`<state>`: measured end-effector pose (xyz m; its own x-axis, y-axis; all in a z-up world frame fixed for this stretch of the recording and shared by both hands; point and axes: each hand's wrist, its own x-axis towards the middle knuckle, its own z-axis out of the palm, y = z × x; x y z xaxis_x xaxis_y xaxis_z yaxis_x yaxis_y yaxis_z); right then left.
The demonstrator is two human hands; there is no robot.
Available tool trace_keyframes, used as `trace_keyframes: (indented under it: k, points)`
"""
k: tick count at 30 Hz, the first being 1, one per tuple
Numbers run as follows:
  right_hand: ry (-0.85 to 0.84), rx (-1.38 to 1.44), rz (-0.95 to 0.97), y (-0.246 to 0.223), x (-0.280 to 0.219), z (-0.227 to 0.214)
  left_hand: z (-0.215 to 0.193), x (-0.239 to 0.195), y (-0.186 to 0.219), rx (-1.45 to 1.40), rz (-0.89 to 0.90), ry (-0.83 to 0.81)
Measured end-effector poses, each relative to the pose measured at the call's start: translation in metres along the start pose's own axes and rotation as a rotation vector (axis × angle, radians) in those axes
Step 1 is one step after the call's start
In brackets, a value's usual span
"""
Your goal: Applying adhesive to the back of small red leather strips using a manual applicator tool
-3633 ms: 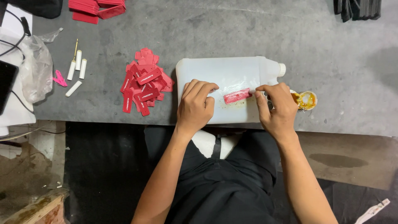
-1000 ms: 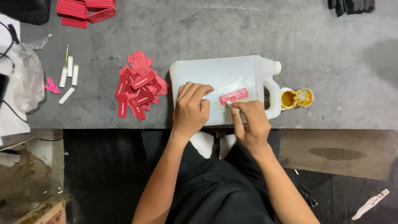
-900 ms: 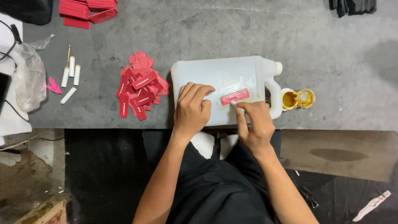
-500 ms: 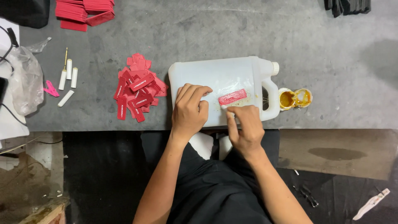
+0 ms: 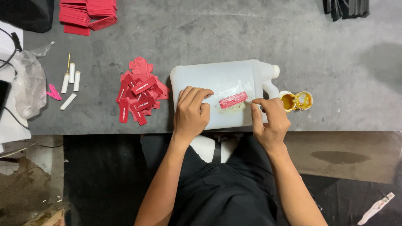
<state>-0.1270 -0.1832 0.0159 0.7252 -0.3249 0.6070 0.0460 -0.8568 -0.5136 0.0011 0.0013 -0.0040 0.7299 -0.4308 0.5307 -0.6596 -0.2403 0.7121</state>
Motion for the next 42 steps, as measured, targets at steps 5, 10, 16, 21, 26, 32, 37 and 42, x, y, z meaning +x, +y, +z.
trace_keyframes:
  k: [5,10,16,21,26,32,37,42]
  points:
    - [0.094,0.319,0.345,0.011,-0.003,-0.008,-0.003,0.002,0.003,0.076,0.068,-0.008]
    - [0.384,0.787,0.682,0.035,-0.006,0.029,0.001,-0.004,0.014,0.209,0.204,-0.033]
    - [0.463,0.854,0.738,0.031,-0.002,0.041,0.008,-0.016,0.026,0.325,0.202,-0.112]
    - [0.500,0.856,0.763,0.034,-0.005,0.042,0.012,-0.014,0.041,0.318,0.069,-0.120]
    - [0.487,0.836,0.734,0.036,-0.006,0.045,0.016,-0.015,0.043,0.308,0.081,-0.105]
    - [0.481,0.827,0.750,0.041,-0.008,0.046,0.012,-0.010,0.046,0.091,-0.008,-0.168]
    - [0.462,0.828,0.764,0.041,-0.007,0.044,0.000,-0.001,0.046,0.023,-0.101,-0.236]
    - [0.441,0.844,0.788,0.038,-0.005,0.042,-0.012,0.012,0.049,-0.074,-0.314,-0.309]
